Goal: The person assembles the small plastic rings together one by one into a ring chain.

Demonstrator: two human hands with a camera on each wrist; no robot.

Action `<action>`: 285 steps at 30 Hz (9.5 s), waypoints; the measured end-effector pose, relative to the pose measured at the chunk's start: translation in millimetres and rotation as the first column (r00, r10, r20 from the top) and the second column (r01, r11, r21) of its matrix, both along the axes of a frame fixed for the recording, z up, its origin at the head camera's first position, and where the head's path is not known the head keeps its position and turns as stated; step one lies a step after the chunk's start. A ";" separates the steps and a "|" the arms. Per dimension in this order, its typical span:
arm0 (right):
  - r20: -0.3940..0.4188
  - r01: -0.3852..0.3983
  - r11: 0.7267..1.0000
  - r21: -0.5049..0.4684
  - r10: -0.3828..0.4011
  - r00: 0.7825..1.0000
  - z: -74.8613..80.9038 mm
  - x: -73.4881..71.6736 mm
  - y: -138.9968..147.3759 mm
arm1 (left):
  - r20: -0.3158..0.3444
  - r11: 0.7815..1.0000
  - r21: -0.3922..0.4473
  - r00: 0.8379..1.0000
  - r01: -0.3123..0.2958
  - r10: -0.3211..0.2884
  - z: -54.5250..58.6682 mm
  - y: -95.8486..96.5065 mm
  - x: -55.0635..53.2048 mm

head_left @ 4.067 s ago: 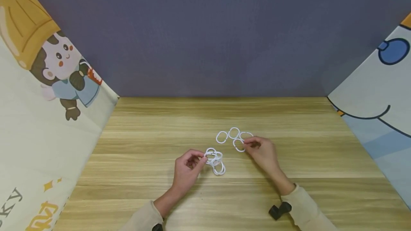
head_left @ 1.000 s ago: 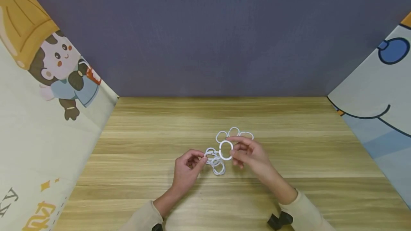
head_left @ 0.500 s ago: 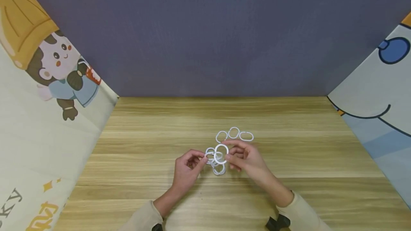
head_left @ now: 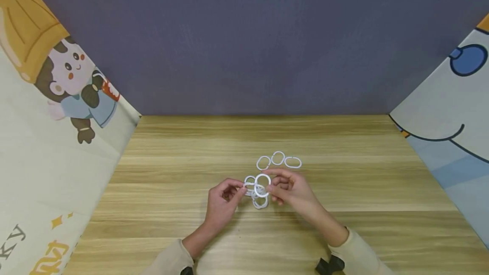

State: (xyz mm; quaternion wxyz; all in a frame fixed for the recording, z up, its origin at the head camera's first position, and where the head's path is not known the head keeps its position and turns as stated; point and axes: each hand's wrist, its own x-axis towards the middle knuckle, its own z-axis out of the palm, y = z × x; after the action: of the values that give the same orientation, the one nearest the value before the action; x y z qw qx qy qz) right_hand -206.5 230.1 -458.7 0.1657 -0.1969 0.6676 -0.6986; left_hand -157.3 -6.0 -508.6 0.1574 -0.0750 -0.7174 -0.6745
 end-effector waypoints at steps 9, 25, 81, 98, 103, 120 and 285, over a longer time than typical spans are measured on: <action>0.005 0.013 1.000 -0.001 -0.013 1.000 -1.9 -1.2 1.5 | 0.003 1.000 -0.008 1.000 -0.011 0.011 0.3 1.4 -1.2; 0.134 0.146 0.989 0.019 -0.148 0.980 -1.7 0.0 0.0 | -0.007 1.000 -0.012 1.000 -0.020 0.020 -0.8 2.9 -2.1; 0.044 0.112 0.991 -0.078 -0.109 0.993 -8.9 3.7 -3.4 | 0.003 0.999 -0.027 0.999 0.036 -0.036 6.0 4.5 -2.2; 0.068 0.109 0.993 -0.043 -0.106 0.992 -3.9 4.8 -0.3 | 0.105 1.000 -0.001 0.994 0.025 -0.025 40.7 18.2 -5.9; 0.097 0.130 0.991 0.016 -0.131 0.987 -2.7 1.4 -0.1 | 0.115 1.000 -0.021 0.993 0.003 -0.001 40.5 18.4 -8.3; 0.008 0.045 0.983 0.180 -0.047 0.999 4.1 -34.8 32.1 | 0.067 0.995 -0.059 0.994 -0.079 0.083 36.3 21.2 -16.0; 0.003 0.286 0.956 0.072 -0.287 0.958 40.0 -7.1 12.0 | 0.076 0.998 -0.050 0.997 -0.026 0.030 36.9 18.6 1.5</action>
State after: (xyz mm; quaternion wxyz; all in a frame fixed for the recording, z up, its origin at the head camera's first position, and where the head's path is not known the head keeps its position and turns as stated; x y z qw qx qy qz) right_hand -213.6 242.1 -418.7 0.0741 -0.0876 0.7124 -0.6923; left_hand -155.8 12.6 -471.7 0.1374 -0.0429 -0.7403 -0.6567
